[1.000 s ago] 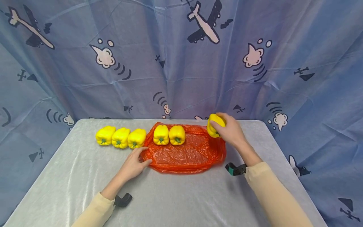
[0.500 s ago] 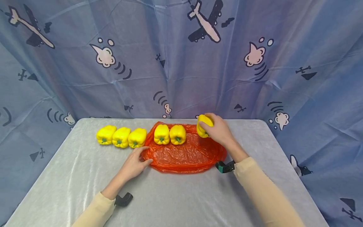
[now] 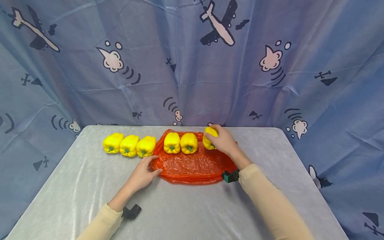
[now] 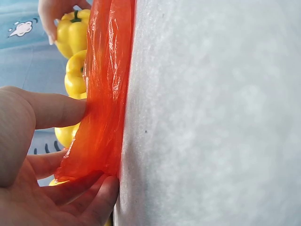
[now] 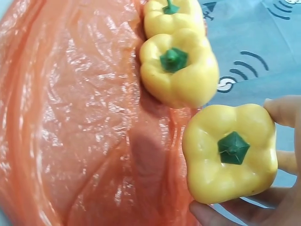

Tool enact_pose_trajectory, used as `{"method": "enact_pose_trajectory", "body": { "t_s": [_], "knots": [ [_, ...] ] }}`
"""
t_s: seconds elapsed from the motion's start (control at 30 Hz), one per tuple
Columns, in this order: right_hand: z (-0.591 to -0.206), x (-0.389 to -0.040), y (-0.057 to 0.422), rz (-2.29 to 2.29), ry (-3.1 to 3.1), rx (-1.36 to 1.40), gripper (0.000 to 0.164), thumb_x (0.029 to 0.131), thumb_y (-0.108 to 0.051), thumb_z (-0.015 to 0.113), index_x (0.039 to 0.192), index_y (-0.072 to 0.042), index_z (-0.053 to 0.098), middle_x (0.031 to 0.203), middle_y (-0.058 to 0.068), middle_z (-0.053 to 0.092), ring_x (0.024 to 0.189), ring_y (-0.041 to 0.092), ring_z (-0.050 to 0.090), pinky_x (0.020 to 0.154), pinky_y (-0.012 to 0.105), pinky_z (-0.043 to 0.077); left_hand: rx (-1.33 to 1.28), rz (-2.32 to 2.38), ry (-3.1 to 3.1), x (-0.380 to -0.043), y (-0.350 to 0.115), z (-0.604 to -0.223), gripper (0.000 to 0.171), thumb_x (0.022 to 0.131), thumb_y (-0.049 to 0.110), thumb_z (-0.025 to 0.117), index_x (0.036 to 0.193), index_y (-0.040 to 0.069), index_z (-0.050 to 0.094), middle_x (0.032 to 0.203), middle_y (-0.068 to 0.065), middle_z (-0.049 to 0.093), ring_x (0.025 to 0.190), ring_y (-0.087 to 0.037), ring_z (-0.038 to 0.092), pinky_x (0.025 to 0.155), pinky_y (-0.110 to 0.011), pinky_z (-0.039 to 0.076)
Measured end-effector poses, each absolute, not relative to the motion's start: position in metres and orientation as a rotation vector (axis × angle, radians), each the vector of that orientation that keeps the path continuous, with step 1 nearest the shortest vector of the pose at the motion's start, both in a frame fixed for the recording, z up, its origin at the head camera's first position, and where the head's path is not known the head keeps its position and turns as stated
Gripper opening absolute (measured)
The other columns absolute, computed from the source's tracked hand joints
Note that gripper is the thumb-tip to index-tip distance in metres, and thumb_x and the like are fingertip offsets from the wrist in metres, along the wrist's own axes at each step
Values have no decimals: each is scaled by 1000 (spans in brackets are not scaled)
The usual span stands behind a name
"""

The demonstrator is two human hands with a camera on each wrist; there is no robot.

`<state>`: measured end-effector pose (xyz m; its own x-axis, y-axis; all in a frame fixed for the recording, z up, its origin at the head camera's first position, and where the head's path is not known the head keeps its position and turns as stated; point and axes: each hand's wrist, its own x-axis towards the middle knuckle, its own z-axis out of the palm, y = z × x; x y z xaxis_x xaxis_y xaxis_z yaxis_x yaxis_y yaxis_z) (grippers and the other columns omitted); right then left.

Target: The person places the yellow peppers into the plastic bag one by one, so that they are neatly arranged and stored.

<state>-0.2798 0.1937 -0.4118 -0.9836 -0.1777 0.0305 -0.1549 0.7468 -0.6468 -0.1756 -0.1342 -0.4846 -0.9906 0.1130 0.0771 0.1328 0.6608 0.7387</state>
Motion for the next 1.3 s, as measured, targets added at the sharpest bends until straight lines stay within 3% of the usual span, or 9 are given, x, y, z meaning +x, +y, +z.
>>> {"method": "enact_pose_trajectory", "body": {
  "t_s": [0.37,0.8,0.93,1.13,1.3],
  "knots": [
    [-430,-286,180,-981,2871,-306,68,102,-43,58,150,3,42,149,24,48,126,40,51,108,56,41,-199,-1266,-2850,-176,-134,-485,56,91,21,76,139,1,56,137,-19,54,132,-36,49,111,-53,39],
    [-438,-288,175,-943,2828,-301,71,101,-49,57,149,2,43,142,24,53,120,38,55,107,56,43,-208,-1258,-2841,-175,-134,-484,56,90,20,76,138,0,56,137,-19,55,131,-37,50,111,-53,39],
    [-436,-287,177,-940,2817,-285,74,100,-51,57,151,0,41,146,24,49,126,40,51,110,58,40,-215,-1255,-2837,-175,-133,-485,56,90,19,76,138,0,56,136,-19,55,131,-37,50,111,-52,39],
    [-425,-280,182,-934,2835,-263,71,101,-46,57,152,1,40,150,26,46,135,44,46,111,59,37,-219,-1246,-2838,-175,-133,-485,55,90,20,76,138,0,57,135,-20,55,129,-37,51,110,-52,39],
    [-416,-275,189,-947,2853,-287,64,103,-40,56,150,2,43,147,26,50,133,44,49,109,58,40,-210,-1248,-2847,-174,-133,-484,55,90,20,76,138,1,56,136,-20,55,129,-37,50,110,-52,39]
  ]
}}
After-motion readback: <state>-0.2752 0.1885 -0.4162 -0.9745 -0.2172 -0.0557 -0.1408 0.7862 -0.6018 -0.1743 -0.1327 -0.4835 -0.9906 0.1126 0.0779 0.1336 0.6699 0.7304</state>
